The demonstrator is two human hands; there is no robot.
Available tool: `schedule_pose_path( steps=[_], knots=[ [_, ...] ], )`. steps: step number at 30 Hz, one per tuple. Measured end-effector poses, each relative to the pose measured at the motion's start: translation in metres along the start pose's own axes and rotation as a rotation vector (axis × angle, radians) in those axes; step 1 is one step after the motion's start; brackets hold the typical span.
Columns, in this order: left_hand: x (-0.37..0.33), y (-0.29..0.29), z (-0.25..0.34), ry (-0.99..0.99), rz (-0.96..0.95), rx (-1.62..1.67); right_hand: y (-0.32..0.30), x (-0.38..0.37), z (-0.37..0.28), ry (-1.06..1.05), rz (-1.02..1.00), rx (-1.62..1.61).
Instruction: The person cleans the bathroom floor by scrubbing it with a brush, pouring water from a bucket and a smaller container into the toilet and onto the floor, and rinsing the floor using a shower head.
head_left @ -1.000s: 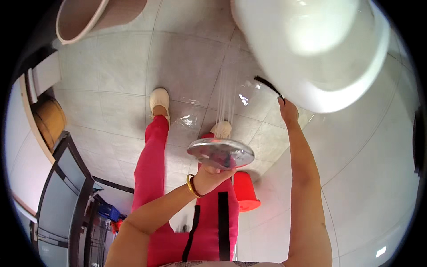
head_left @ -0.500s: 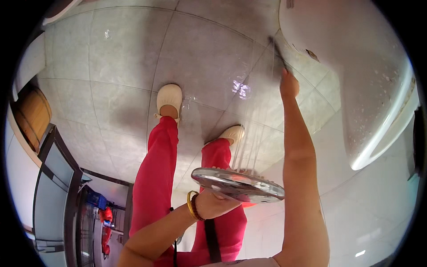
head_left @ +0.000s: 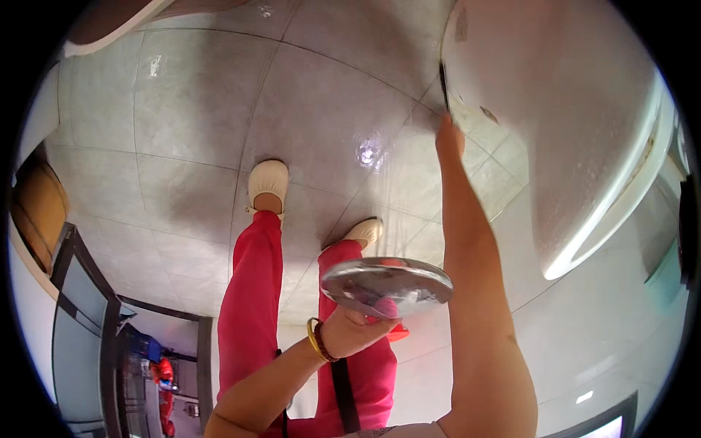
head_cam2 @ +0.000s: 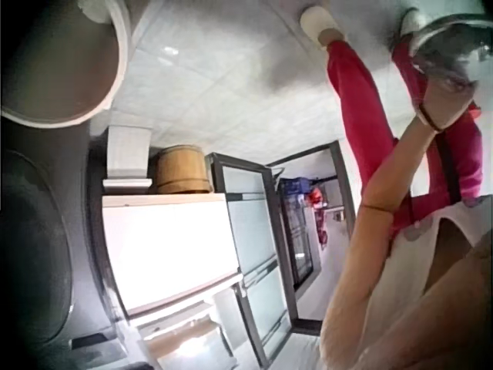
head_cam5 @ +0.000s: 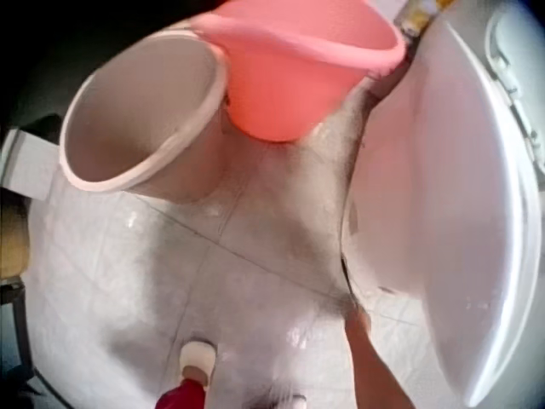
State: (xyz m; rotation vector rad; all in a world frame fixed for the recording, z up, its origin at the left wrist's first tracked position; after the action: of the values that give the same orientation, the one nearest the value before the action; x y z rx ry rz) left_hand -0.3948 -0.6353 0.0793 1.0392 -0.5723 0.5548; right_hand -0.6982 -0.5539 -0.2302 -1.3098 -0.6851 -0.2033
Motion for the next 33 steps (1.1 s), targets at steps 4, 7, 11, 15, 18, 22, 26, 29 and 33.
schedule_pose_path(
  steps=[4, 7, 11, 15, 18, 22, 26, 29, 33],
  knots=[
    [0.002, -0.002, 0.015, -0.045, 0.000, 0.046, 0.017, 0.053, 0.022, 0.306, -0.128, 0.067],
    [0.000, -0.003, 0.005, 0.105, -0.053, -0.109, 0.024, 0.029, -0.010, 0.390, -0.130, -0.371],
    [0.003, -0.002, 0.007, 0.154, -0.022, -0.132, 0.007, 0.051, -0.045, 0.402, -0.325, -0.993],
    [0.006, 0.007, -0.001, 0.025, -0.108, -0.048, -0.073, 0.032, -0.084, 0.121, -0.222, -0.965],
    [-0.001, 0.010, -0.002, 0.048, -0.160, -0.111, -0.113, 0.015, -0.140, -0.088, -0.030, -1.208],
    [0.008, 0.009, 0.001, 0.091, -0.119, -0.127, -0.119, -0.002, -0.160, -0.010, -0.197, -1.437],
    [-0.003, 0.008, 0.013, -0.079, -0.203, -0.052, -0.016, 0.017, -0.063, 0.430, -0.036, -1.057],
    [0.003, 0.006, 0.007, 0.179, -0.193, 0.000, 0.030, 0.066, -0.024, 0.719, -0.213, -0.998],
    [0.010, 0.009, -0.001, 0.100, -0.342, 0.010, 0.000, 0.045, -0.033, 0.471, -0.537, -1.252]
  ],
)
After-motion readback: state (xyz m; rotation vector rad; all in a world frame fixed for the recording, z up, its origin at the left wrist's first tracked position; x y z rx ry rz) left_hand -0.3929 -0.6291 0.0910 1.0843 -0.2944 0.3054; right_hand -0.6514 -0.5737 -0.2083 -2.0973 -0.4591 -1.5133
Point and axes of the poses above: each hand's wrist, its own x-axis away from the middle knuckle, its own y-axis out of the palm, z = x × y, the point moved 1 cm from there along -x, towards the middle knuckle, and after that the axes turned 7 degrees about x, right-handed, at the moved point
